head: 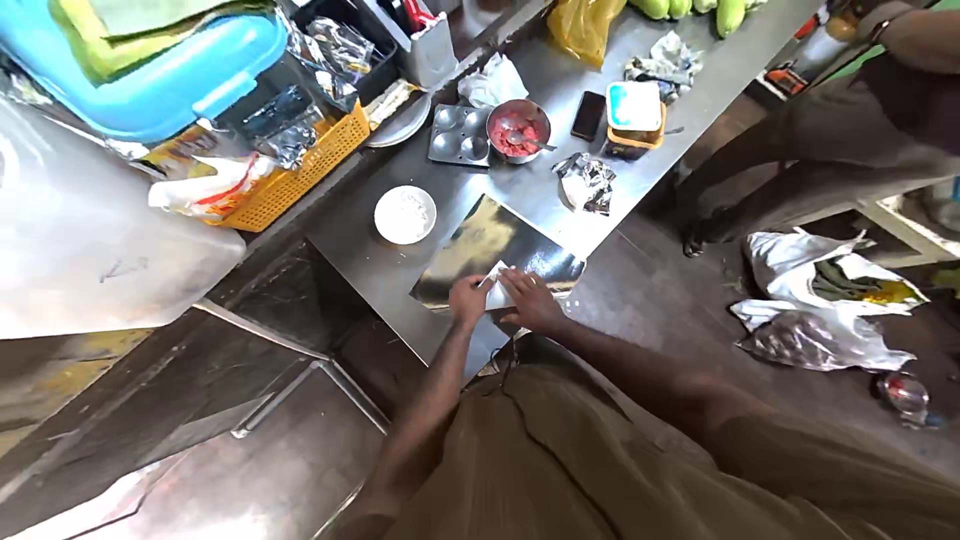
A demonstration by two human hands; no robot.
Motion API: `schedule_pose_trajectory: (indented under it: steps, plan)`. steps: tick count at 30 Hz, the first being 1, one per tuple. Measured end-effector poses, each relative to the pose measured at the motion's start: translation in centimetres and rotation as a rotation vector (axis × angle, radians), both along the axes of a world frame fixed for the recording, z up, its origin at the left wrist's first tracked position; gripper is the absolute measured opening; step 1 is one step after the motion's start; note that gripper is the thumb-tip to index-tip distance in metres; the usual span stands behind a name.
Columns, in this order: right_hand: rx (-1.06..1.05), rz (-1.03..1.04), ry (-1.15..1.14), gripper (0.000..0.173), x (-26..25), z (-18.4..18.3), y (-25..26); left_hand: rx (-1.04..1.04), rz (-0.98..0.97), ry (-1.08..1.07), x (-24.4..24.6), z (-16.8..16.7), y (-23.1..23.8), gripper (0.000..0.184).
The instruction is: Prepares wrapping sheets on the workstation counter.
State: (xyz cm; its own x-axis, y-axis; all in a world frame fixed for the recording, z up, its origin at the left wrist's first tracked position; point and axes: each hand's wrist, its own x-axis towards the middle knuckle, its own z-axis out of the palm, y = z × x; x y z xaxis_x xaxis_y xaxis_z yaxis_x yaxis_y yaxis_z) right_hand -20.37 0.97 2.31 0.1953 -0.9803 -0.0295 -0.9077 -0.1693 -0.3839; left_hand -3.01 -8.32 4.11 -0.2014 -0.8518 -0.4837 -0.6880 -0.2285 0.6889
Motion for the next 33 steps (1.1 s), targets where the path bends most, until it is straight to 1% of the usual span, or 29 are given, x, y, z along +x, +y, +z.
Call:
schedule_pose_trajectory:
  steps: [1, 2, 4, 5, 6, 7, 8, 9, 11, 12, 13, 15, 16, 18, 19, 20, 22, 23, 25, 26, 27, 28, 30, 31, 32, 33]
  plan:
    - [-0.023, 0.012, 0.017, 0.089, -0.1, -0.4, -0.4, -0.044, -0.041, -0.050, -0.3, 0.5, 0.1, 0.033]
    - [-0.038, 0.027, 0.028, 0.085, -0.3, -0.4, -1.0, -0.122, -0.115, -0.147, -0.7, 1.4, 0.6, 0.034]
    - [-0.036, 0.063, 0.053, 0.078, -0.6, -0.1, -1.8, -0.317, -0.337, -0.368, -1.6, 3.2, 2.8, 0.045]
    - [-0.032, 0.076, 0.053, 0.073, -0.7, 0.0, -2.1, -0.392, -0.437, -0.420, -1.8, 3.5, 4.1, 0.058]
    - [-0.015, 0.090, 0.052, 0.069, -0.9, 0.0, -2.4, -0.427, -0.529, -0.450, -1.9, 3.2, 5.1, 0.074]
    - [0.018, 0.102, 0.053, 0.068, -1.1, 0.3, -2.9, -0.414, -0.602, -0.488, -2.1, 2.7, 5.8, 0.092]
    - [0.076, 0.112, 0.051, 0.068, -1.4, 0.6, -3.5, -0.388, -0.635, -0.529, -2.3, 2.1, 6.0, 0.104]
    - [0.149, 0.113, 0.032, 0.071, -1.6, 1.0, -4.5, -0.366, -0.644, -0.564, -2.7, 1.7, 5.5, 0.109]
    - [0.296, 0.083, -0.010, 0.083, -2.2, 1.5, -7.3, -0.330, -0.653, -0.594, -3.5, 1.5, 2.8, 0.106]
    - [0.375, 0.074, -0.049, 0.089, -2.7, 1.9, -8.6, -0.307, -0.658, -0.575, -4.0, 1.6, 1.4, 0.104]
    - [0.416, 0.074, -0.072, 0.089, -3.3, 2.0, -9.6, -0.285, -0.671, -0.552, -4.6, 1.6, 0.0, 0.101]
    - [0.441, 0.090, -0.065, 0.082, -4.1, 1.9, -11.2, -0.232, -0.733, -0.513, -4.9, 1.1, -2.5, 0.096]
    - [0.455, 0.100, -0.043, 0.078, -4.3, 1.9, -12.1, -0.183, -0.764, -0.477, -4.7, 1.0, -3.8, 0.097]
    - [0.489, 0.150, -0.037, 0.076, -4.7, 2.4, -13.9, -0.124, -0.796, -0.368, -3.9, 0.5, -6.2, 0.107]
    - [0.515, 0.178, -0.070, 0.076, -4.9, 2.6, -14.3, -0.123, -0.789, -0.286, -3.4, -0.1, -6.8, 0.111]
    - [0.530, 0.188, -0.102, 0.077, -5.2, 2.7, -14.7, -0.133, -0.755, -0.192, -2.9, -0.7, -7.2, 0.111]
    - [0.576, 0.145, -0.139, 0.084, -6.0, 3.2, -15.7, -0.161, -0.685, -0.063, -2.2, -1.2, -7.7, 0.099]
    - [0.583, 0.096, -0.148, 0.084, -6.5, 3.1, -16.2, -0.167, -0.680, -0.062, -2.0, -1.2, -7.7, 0.091]
    - [0.490, -0.057, -0.173, 0.073, -7.3, 2.9, -17.2, -0.156, -0.712, -0.156, -2.3, -0.9, -7.9, 0.076]
    - [0.410, -0.150, -0.193, 0.069, -7.6, 2.6, -17.9, -0.132, -0.725, -0.202, -2.6, -0.7, -8.2, 0.074]
    - [0.345, -0.239, -0.202, 0.071, -7.7, 2.0, -18.7, -0.106, -0.730, -0.241, -3.0, -0.7, -8.3, 0.076]
    - [0.318, -0.304, -0.203, 0.080, -7.5, 1.2, -19.5, -0.079, -0.730, -0.273, -3.5, -0.6, -8.4, 0.080]
    - [0.361, -0.381, -0.217, 0.097, -6.4, 0.6, -21.1, -0.031, -0.715, -0.318, -4.6, 0.2, -8.5, 0.090]
    - [0.409, -0.403, -0.214, 0.099, -5.7, 0.9, -21.7, -0.010, -0.699, -0.327, -5.0, 0.6, -8.4, 0.095]
    - [0.455, -0.407, -0.215, 0.094, -5.2, 1.2, -22.3, 0.001, -0.678, -0.329, -5.2, 0.9, -8.4, 0.100]
    - [0.477, -0.395, -0.235, 0.080, -4.9, 1.3, -22.9, 0.002, -0.641, -0.318, -5.3, 1.0, -8.3, 0.107]
